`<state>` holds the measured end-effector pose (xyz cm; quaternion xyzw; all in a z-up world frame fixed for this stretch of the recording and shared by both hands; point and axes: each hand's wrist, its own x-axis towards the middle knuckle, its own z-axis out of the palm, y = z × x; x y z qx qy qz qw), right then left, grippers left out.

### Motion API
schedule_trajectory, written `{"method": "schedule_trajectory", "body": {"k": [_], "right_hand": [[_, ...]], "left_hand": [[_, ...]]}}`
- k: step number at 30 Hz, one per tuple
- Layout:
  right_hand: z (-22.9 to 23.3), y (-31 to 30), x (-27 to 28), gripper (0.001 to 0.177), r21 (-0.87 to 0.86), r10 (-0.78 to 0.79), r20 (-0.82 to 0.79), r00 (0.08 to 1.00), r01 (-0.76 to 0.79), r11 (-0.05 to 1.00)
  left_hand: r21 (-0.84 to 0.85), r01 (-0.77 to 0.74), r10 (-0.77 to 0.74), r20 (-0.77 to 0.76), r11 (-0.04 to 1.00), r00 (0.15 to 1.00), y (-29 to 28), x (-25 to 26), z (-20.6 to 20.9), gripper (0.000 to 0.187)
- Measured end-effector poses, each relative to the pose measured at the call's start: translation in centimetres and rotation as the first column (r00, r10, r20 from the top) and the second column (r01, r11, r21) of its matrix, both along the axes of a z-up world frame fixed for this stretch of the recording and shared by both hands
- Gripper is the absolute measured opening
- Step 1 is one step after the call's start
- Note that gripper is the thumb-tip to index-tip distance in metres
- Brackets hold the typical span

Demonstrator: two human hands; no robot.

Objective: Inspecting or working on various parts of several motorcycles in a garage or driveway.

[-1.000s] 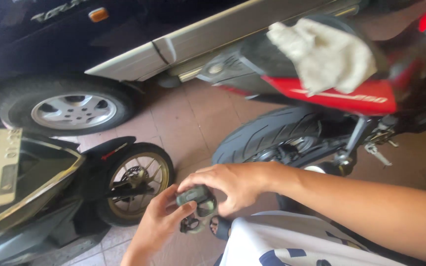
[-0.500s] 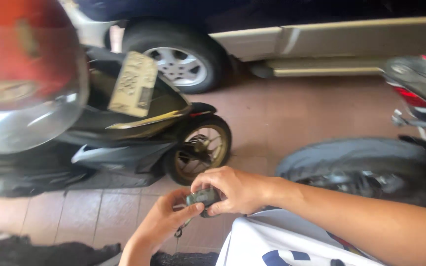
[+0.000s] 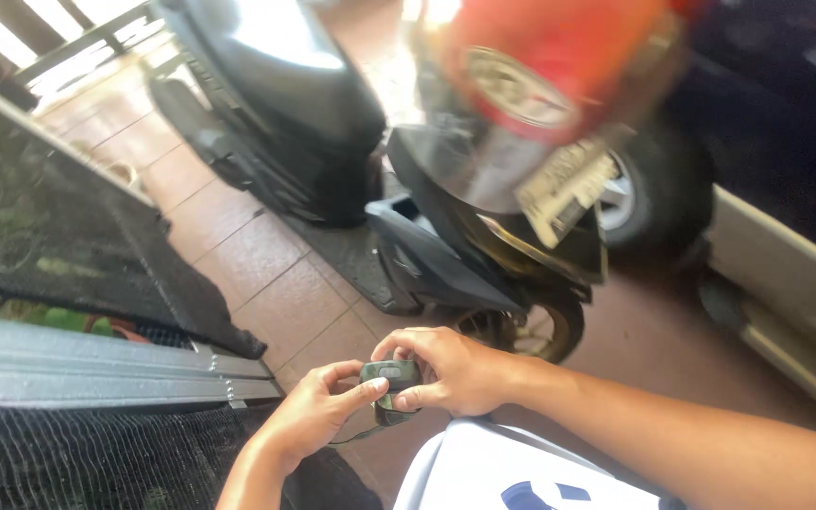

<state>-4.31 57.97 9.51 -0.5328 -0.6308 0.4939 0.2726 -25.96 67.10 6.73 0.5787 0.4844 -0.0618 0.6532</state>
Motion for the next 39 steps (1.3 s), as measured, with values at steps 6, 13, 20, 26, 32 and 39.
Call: {"method": "schedule_trajectory", "body": {"k": [6,13,20,26,32,39], "right_hand": [[-2.7,9.2,-2.0,0.05,-0.102,0.079,-0.055,0.995,-0.085,0.991],[-6.0,20.9,-5.6,0.044,-0.233,-0.258,-0.357,0.898,0.181,0.955],[-6.2,33.9,-8.8,0.042,-0.156,-0.567,-0.416,0.711,0.558,0.815],[-6.1,41.9,-6.3,0.047,-0.139,-0.72,-0.452,0.527,0.756,0.64],[-6.8,52.5,-0.9,0.044,-0.083,-0.807,-0.378,0.454,0.851,0.518],[-5.0,67.3,1.9,0.044,-0.026,-0.73,-0.264,0.63,0.752,0.658]], "left_hand": [[-0.016,-0.234,0.234,0.005,0.972,0.972,5.0,-2.1,-1.8,0.054],[0.011,-0.272,0.267,0.158,0.962,0.951,18.8,-5.1,-5.6,0.047],[0.143,-0.121,0.117,0.033,0.982,0.993,37.3,-4.2,-2.8,0.048],[0.244,0.224,-0.245,0.058,0.943,0.968,49.6,0.7,-1.5,0.043],[0.318,0.388,-0.408,-0.006,0.865,0.913,63.7,5.7,-4.3,0.032],[0.234,0.218,-0.265,0.193,0.947,0.945,78.7,8.2,-6.0,0.03]]}}
